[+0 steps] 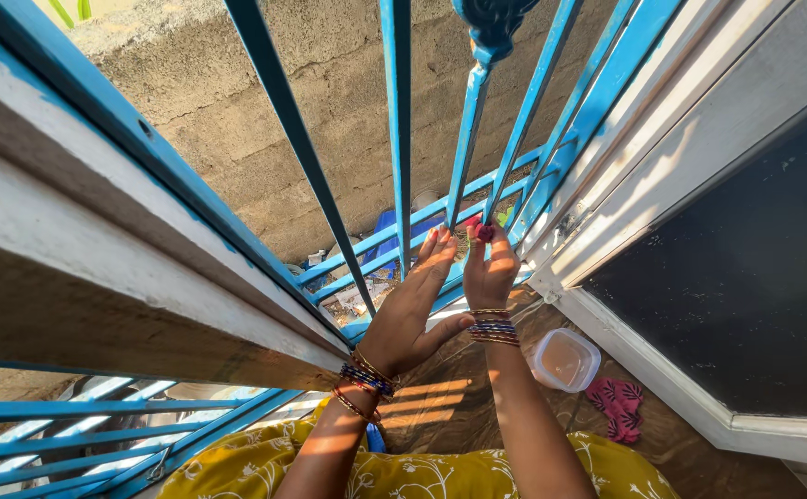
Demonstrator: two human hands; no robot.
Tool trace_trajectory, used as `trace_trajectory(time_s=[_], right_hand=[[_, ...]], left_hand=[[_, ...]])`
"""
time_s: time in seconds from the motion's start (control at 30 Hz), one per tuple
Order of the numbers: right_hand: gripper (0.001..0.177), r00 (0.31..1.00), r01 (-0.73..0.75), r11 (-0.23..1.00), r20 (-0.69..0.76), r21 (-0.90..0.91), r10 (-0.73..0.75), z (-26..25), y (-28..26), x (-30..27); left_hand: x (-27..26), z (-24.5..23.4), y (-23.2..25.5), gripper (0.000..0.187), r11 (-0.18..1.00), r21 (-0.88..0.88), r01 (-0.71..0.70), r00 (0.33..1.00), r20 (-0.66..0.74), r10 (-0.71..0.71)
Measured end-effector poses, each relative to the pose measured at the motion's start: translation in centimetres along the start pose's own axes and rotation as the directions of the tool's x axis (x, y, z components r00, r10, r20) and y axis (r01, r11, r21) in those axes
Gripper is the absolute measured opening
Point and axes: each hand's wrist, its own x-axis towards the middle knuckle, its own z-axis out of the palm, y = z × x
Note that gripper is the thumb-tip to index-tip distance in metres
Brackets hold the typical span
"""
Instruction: The person sits on the floor and wipes a blue metal railing with a red cloth. They repeatedly dip the cloth into a small plastic container of liquid and continue cleaning the railing bars.
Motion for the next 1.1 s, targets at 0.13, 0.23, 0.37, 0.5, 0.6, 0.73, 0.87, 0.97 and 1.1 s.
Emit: trace_trajectory(time_s=[0.13, 0.23, 0.37, 0.5, 0.6, 0.73, 0.87, 0.97, 1.1], right_hand=[[0.026, 0.992, 0.114, 0.981, 0.067, -0.159, -0.104, 0.8, 4.6, -2.7], [0.026, 0.984, 0.160, 0.939, 0.131, -0.304, -0.125, 0.5, 7.2, -5.2], [0.026, 0.989, -0.011, 0.981, 0.144, -0.191, 0.039, -0.1, 4.0, -4.1], [0.028, 0.985, -0.143, 0.985, 0.111, 0.091, 0.133, -0.5, -0.9, -0.2], [0.025, 0.999, 0.030, 0.995, 0.016, -0.093, -0.029, 0.3, -0.1, 1.4], [0.015, 0.954, 0.299, 0.910, 0.054, -0.287, -0.296, 1.7, 3.8, -1.1], [0.023, 0.969, 0.234, 0.818, 0.194, -0.526, -0.153, 0.4, 6.1, -4.8], [0.021, 0.959, 0.277, 0.850, 0.182, -0.447, -0.217, -0.7, 6.8, -6.9], [0.022, 0.960, 0.125, 0.921, 0.278, -0.370, -0.019, -4.1, 7.1, -8.3]], left_hand=[[0.0, -0.3, 0.1, 0.090, 1.000, 0.006, -0.022, 1.000, -0.012, 0.022], [-0.8, -0.2, 0.9, 0.090, 1.000, 0.016, -0.017, 1.000, -0.015, 0.017], [-1.0, -0.8, 1.4, 0.089, 1.000, -0.001, -0.017, 1.000, -0.006, 0.017], [-0.5, -0.8, 0.6, 0.089, 0.998, -0.052, 0.020, 1.000, 0.024, -0.019], [0.2, -0.8, -0.4, 0.086, 0.998, -0.070, -0.003, 1.000, 0.027, 0.005], [0.2, -1.3, -1.4, 0.086, 0.985, -0.169, 0.040, 0.998, 0.055, -0.031], [-0.7, -1.3, 0.3, 0.083, 0.986, -0.169, 0.007, 1.000, 0.023, -0.003], [-2.1, -1.7, 2.5, 0.083, 0.997, -0.041, -0.065, 0.998, -0.009, 0.064], [-4.8, -2.2, 4.9, 0.083, 0.989, 0.131, -0.074, 0.997, 0.043, 0.068]])
